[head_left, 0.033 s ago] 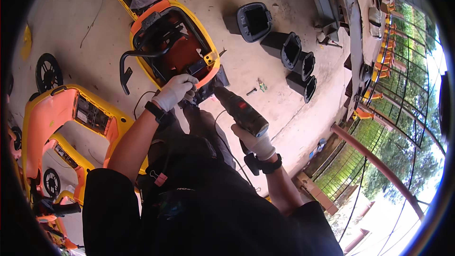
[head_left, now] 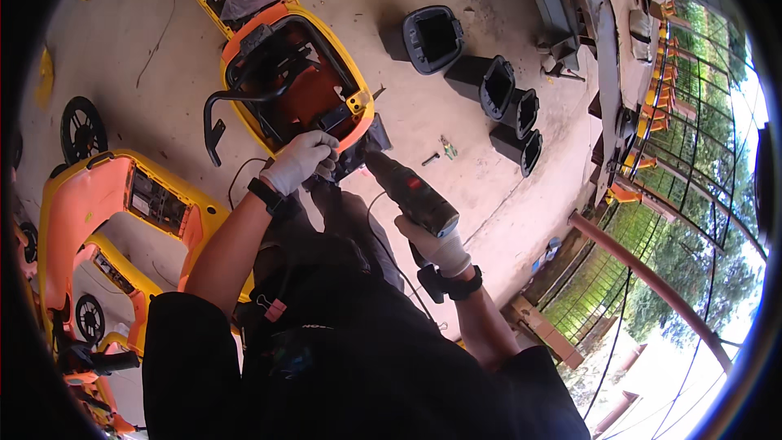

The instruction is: The person assembles a yellow and orange toy vehicle using a cordless drill. They attach various plastic body panels to the frame, tighten screws, and handle loose components on the floor.

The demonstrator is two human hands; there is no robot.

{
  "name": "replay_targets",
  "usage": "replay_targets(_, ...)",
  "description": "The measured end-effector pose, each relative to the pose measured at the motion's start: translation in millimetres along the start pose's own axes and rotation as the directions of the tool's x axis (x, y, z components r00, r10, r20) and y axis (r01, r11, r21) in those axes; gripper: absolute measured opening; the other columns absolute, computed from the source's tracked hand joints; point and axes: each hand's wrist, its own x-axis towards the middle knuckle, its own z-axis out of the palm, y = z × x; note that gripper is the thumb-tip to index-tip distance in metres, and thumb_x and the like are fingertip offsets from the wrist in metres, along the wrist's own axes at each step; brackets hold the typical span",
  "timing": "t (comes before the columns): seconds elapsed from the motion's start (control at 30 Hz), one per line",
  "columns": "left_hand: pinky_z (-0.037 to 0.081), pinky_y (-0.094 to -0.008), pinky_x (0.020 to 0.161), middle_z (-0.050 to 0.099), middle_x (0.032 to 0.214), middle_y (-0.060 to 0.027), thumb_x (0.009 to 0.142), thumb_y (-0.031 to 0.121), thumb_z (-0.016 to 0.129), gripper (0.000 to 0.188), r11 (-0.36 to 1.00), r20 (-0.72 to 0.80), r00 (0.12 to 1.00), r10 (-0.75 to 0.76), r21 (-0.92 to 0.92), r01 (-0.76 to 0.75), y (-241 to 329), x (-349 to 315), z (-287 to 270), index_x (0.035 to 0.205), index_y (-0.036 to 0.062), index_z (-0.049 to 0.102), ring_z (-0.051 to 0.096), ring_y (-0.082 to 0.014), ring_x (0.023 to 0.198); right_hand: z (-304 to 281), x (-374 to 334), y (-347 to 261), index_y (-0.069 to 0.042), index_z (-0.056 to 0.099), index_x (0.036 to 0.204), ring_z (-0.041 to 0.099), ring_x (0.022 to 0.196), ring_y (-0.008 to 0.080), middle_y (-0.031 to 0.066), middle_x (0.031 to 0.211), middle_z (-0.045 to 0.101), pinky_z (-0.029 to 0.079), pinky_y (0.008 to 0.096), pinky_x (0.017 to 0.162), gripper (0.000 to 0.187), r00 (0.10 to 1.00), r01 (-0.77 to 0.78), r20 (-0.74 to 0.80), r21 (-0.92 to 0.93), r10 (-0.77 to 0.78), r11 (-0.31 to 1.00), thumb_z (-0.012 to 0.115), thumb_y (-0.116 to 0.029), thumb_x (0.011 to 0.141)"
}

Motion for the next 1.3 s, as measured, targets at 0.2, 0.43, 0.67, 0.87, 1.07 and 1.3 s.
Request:
replay_targets(0.2,0.056,-0.0275,0.062,0.066,0.090,-0.0090,0.101,0.012,0.046,0.013,1.000,0.085,0.996,-0.020,-0.016,0.022,7.0,-19.0,36.0,0.103,0.0028,0.055,0.066,-0.0147,0.074,-9.1,-27.3,5.8,0.000,0.059,0.124,0.061,0.098,0.0129,0.0065,0.108,0.068,0.049,0.0287,0.085,0.041,0.999,0.042,0.012,0.106,-0.044,0.993,0.067,-0.004,0.084)
replay_targets(0.43,0.054,-0.0247,0.068,0.067,0.093,-0.0066,0.101,0.013,0.048,0.024,0.999,0.133,0.991,0.019,-0.041,-0.014,-15.5,-40.9,65.2,0.112,-0.0009,0.063,0.064,-0.0115,0.075,-23.7,-59.4,62.9,-0.001,0.060,0.122,0.061,0.095,0.0125,0.0066,0.106,0.068,0.050,0.0294,0.082,0.040,0.995,0.098,0.011,0.092,-0.100,0.991,0.069,-0.008,0.084)
replay_targets(0.67,0.055,-0.0242,0.068,0.068,0.093,-0.0072,0.100,0.010,0.049,0.020,0.998,0.143,0.988,0.055,-0.044,-0.049,-51.1,-51.4,91.8,0.110,0.0003,0.063,0.065,-0.0114,0.075,-32.8,-99.9,78.5,-0.002,0.059,0.125,0.059,0.096,0.0113,0.0044,0.108,0.067,0.049,0.0282,0.085,0.043,0.997,0.075,-0.007,0.158,-0.075,0.985,0.069,-0.002,0.083)
replay_targets(0.87,0.049,-0.0209,0.059,0.068,0.084,-0.0049,0.098,0.016,0.057,0.013,0.989,0.115,0.991,0.074,0.116,-0.087,-63.0,-66.0,113.3,0.096,0.0046,0.062,0.061,-0.0080,0.067,-40.2,-114.0,105.2,-0.002,0.062,0.118,0.059,0.086,0.0105,0.0031,0.098,0.067,0.050,0.0281,0.078,0.037,0.983,0.181,-0.028,0.188,-0.179,0.965,0.070,-0.004,0.082)
replay_targets(1.07,0.040,-0.0189,0.053,0.055,0.073,0.0027,0.099,0.021,0.056,0.019,0.990,0.041,0.997,0.068,0.121,-0.072,-75.6,-78.7,108.8,0.096,0.0043,0.066,0.048,-0.0055,0.058,-38.1,-115.1,126.0,-0.003,0.063,0.105,0.057,0.076,0.0098,0.0011,0.085,0.065,0.049,0.0275,0.070,0.026,0.973,0.227,-0.002,0.164,-0.230,0.960,0.072,-0.005,0.081)
replay_targets(1.3,0.052,-0.0221,0.066,0.065,0.089,-0.0041,0.097,0.011,0.052,0.024,0.992,0.043,0.997,0.057,0.113,-0.062,-95.8,-73.4,87.5,0.113,-0.0018,0.065,0.063,-0.0102,0.078,-28.2,-118.6,98.4,0.000,0.060,0.126,0.060,0.094,0.0101,0.0047,0.107,0.068,0.049,0.0271,0.082,0.046,0.987,0.123,0.082,0.154,-0.137,0.980,0.064,0.006,0.081)
